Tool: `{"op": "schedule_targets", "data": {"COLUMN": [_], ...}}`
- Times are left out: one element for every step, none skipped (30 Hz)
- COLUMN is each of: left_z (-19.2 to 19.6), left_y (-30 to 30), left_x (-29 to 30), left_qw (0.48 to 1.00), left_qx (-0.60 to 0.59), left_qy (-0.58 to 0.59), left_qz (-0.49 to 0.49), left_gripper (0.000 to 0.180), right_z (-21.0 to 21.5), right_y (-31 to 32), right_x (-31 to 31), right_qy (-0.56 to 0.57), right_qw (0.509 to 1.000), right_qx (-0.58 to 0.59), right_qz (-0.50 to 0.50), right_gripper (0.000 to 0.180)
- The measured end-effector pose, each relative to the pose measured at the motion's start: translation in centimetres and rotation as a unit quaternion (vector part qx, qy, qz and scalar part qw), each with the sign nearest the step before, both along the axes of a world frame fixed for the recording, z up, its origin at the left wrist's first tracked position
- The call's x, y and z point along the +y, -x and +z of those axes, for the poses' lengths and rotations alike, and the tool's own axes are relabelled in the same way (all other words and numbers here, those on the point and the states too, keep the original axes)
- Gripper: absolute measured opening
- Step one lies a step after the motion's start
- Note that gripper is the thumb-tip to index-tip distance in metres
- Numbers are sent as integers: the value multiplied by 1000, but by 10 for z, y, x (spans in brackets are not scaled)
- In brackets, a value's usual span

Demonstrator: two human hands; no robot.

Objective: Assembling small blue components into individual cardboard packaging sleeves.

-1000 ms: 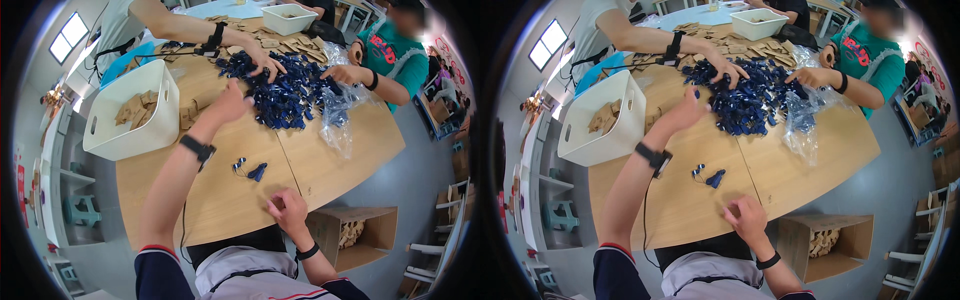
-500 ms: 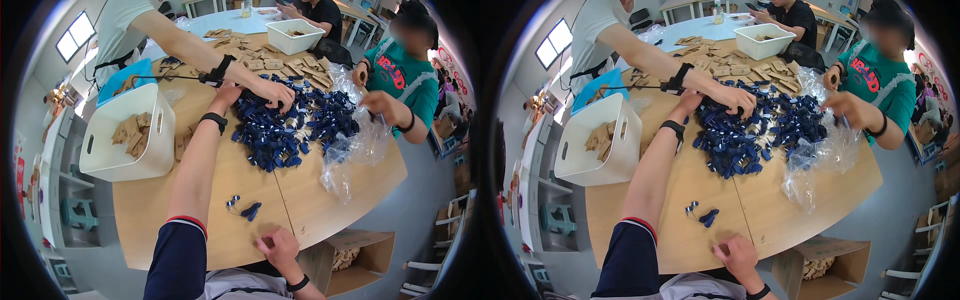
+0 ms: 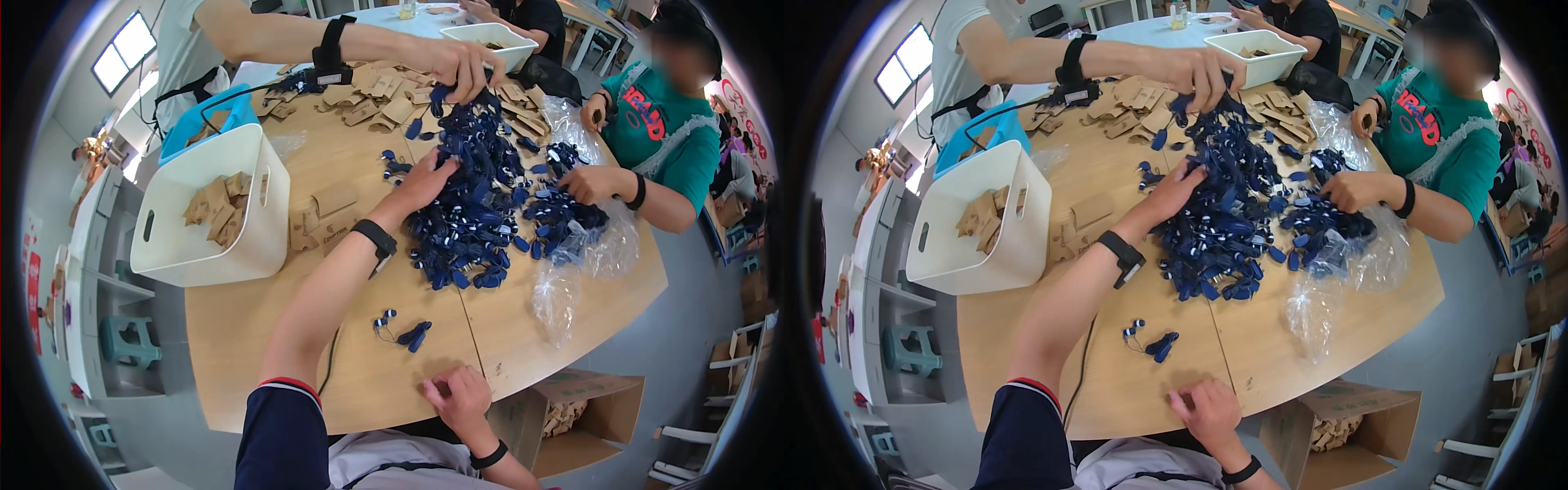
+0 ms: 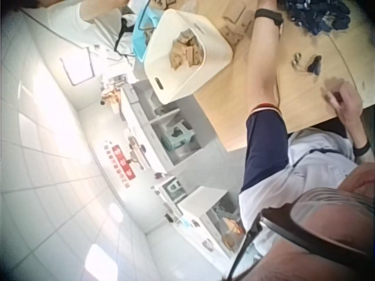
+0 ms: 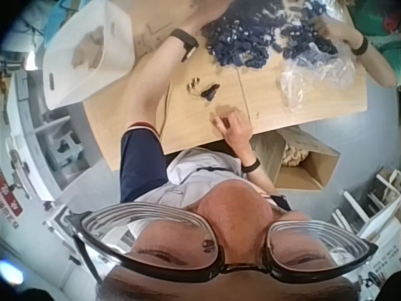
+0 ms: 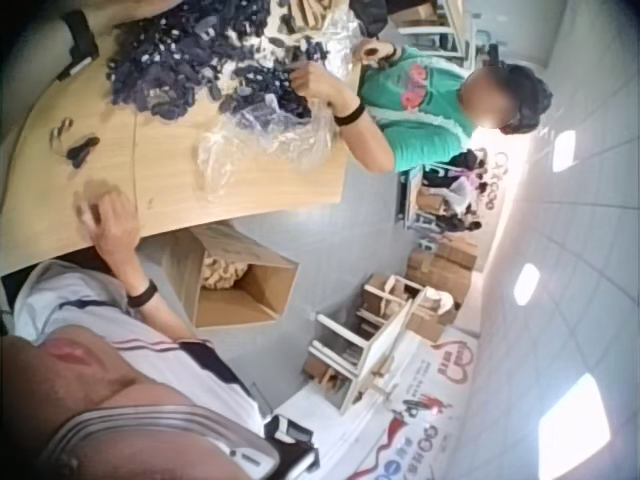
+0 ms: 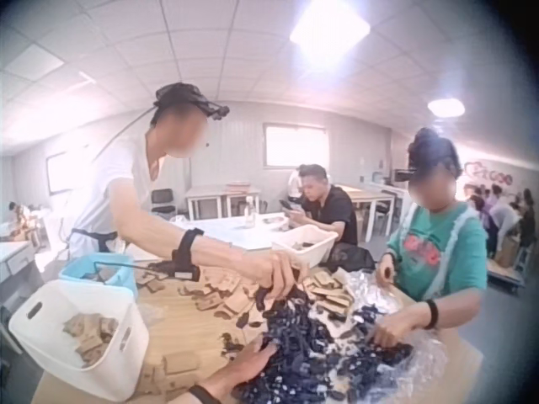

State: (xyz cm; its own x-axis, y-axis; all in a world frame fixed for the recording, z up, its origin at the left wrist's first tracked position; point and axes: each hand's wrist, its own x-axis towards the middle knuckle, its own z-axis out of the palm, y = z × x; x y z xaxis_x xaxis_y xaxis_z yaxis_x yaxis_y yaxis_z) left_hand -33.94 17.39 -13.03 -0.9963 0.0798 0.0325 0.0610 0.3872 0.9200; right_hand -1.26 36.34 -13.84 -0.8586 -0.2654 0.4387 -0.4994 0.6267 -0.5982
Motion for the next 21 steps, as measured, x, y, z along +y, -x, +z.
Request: {"op": "schedule_targets", "data": {"left_z": [-6,-11,-2,13,9,11,13,13,17,21,25,31,44,45,42,38,35,24,14,4,-4], "left_y": [-2,-4,-15,-30,-33,-38,-45,-52,-56,-57,-58,-59,-61,-58,-56,-51,-45,-39,-33,-28,-25], "left_x": [0,-2,19,27,32,33,34,34,35,34,31,26,18,9,-1,-9,-14,-21,-28,-36,-31], "left_qw": [1000,999,997,993,993,993,993,991,988,988,985,981,972,972,969,961,965,964,979,986,986], "left_qx": [18,36,29,25,33,42,44,40,37,39,21,4,12,13,57,101,105,105,71,39,38], "left_qy": [14,29,71,112,107,104,105,123,139,138,143,150,201,202,229,256,239,242,167,90,88], "left_qz": [-4,-8,-25,-26,-29,-29,-29,-41,-54,-57,-90,-120,-118,-119,-74,-29,37,41,88,136,136], "left_gripper": [78,81,83,80,79,78,78,77,76,76,74,73,64,64,60,56,53,53,52,51,51], "right_z": [2,3,0,0,0,0,0,0,0,-1,-1,0,1,2,2,2,2,2,2,2,1], "right_y": [0,-2,-1,-1,-2,-3,-3,-4,-3,-3,-3,-3,-2,-1,0,0,1,1,0,0,0], "right_x": [-2,-4,2,3,3,2,2,1,1,2,4,4,4,4,2,2,1,0,0,-2,0], "right_qy": [5,10,2,2,2,3,7,10,10,8,6,6,5,4,5,7,8,11,7,3,1], "right_qw": [1000,1000,1000,1000,1000,1000,1000,1000,1000,1000,1000,1000,1000,1000,1000,1000,1000,1000,1000,1000,1000], "right_qx": [-3,-6,-6,-2,2,4,5,6,8,8,8,9,9,8,8,9,10,11,13,15,14], "right_qz": [5,11,-1,-4,-8,-7,-7,-8,-10,-10,-12,-13,-12,-11,-11,-11,-10,-5,-8,-11,-10], "right_gripper": [27,27,27,26,26,26,25,23,23,24,24,24,24,24,24,24,24,24,23,23,23]}}
